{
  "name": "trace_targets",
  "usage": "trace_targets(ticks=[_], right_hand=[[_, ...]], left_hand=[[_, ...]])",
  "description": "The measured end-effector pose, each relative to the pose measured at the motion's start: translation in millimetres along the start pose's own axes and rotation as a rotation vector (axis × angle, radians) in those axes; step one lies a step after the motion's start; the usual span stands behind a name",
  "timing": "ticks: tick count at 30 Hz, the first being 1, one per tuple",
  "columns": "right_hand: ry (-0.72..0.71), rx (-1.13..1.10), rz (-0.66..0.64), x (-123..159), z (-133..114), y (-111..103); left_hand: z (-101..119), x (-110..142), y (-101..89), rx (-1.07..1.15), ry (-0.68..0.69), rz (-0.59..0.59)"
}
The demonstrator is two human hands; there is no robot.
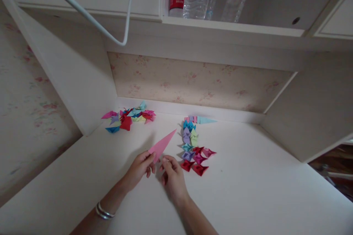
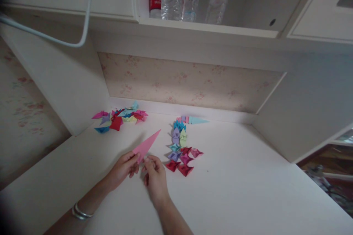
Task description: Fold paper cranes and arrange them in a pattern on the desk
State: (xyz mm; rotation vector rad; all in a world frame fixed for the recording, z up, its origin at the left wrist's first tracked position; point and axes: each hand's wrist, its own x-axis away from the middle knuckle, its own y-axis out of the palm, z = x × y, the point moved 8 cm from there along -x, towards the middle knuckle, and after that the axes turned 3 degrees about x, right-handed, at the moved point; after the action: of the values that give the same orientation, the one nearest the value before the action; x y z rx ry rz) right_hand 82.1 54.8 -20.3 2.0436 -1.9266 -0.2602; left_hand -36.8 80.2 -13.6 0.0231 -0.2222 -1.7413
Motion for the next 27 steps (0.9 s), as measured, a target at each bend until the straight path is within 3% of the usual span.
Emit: trace_targets(ticks=[8,16,27], right_hand=[[-0.007,-0.012,0.039,-1,-7,-2],[-0.066,0.212,0.119,-1,-12,-9],[-0.124,0.224,0.167,-1,-21,-13]], left_hand=[[5,1,8.8,-0.066,0.074,-0.083],[12,2,6.9,-0.1,0.099,-0.037],[9,3,8.2,0.015,0.029,-0.069]])
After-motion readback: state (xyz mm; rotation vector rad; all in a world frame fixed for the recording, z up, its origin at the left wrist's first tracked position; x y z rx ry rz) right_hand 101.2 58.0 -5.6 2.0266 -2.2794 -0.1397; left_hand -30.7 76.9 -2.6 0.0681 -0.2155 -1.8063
